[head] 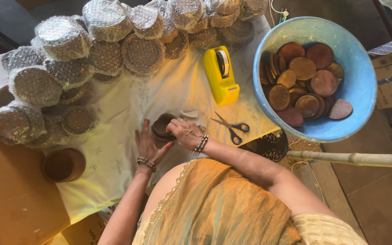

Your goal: The person packages small clay pottery bowls by wrapping them in bubble wrap, using tape to secure the packaging, and placing them onto a workspace next to already wrapped items.

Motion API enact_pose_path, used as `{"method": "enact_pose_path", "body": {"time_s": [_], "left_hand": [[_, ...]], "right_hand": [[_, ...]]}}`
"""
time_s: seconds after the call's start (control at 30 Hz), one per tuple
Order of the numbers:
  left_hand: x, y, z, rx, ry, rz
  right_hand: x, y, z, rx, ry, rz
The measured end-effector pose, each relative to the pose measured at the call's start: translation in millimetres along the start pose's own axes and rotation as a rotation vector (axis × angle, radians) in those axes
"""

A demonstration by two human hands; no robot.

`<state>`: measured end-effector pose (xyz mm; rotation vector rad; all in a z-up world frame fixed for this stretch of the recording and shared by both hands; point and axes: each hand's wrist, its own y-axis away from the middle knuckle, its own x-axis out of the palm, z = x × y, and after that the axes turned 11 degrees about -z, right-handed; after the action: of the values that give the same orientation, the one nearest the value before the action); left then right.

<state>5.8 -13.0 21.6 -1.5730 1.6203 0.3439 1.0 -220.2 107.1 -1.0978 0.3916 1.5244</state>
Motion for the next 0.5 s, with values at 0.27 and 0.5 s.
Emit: {"method": "enact_pose_path", "body": {"time_s": [0.27, 0.5], "left_hand": [[-7, -18, -15, -0.195, -0.052, 0.207], [4, -7, 6, -0.079, -0.054, 0.187]], "right_hand": [[-19, -9, -13, 0.284, -0.361, -0.032], [-152, 6, -63, 0.473, -0.218, -0.485]]}}
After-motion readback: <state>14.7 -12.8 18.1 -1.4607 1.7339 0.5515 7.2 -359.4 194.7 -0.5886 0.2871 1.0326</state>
